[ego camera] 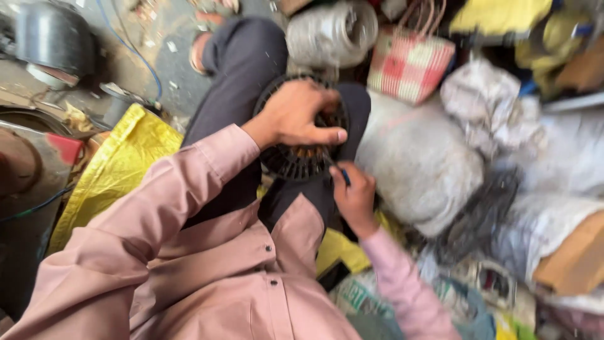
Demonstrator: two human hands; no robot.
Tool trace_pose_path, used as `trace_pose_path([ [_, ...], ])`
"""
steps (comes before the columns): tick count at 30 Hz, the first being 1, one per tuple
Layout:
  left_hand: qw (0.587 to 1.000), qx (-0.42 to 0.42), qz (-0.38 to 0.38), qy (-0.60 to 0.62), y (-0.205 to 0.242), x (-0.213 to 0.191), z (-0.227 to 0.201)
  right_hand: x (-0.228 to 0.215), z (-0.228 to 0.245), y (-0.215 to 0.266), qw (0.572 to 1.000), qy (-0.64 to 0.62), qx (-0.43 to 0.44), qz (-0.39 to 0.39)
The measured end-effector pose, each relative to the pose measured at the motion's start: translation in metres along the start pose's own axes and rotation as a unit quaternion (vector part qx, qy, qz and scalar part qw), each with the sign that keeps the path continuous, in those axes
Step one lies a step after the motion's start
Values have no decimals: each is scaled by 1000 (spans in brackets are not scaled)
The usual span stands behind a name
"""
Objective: The person lies on the floor with a fan motor armature on their lap and uses pliers to grip and pull the copper windings out of the rotor, working around the part by hand and with the pliers throughout the clip.
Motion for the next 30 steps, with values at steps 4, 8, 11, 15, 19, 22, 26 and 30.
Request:
trace_pose_path([
  [4,999,23,17,45,4,7,-10,-3,-48,16,964,-120,235,36],
  [8,996,42,-24,80,8,4,-10,29,-73,37,797,-380,418,213],
  [11,995,38,-11,93,7,8,-9,38,-60,32,742,-425,418,306],
  [15,995,30,0,90,10,11,-11,44,-65,46,664,-412,545,305],
  [19,995,41,-3,90,9,7,-11,50,-66,39,746,-369,461,306],
  [22,997,42,11,61,6,7,-9,49,-52,26,815,-294,418,272],
  [26,998,47,19,40,5,5,-17,39,-44,14,930,-150,288,170],
  [30,994,85,-27,70,8,0,-23,34,-33,17,955,-96,268,82],
])
Point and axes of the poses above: each hand's wrist, its own y-axis away from the middle knuckle, its own x-axis out of the palm, z = x × y, the point moved 9 cm from there along -y, towards the middle knuckle, and after that the axes turned 11 degrees about -y, right-handed, at the moved point
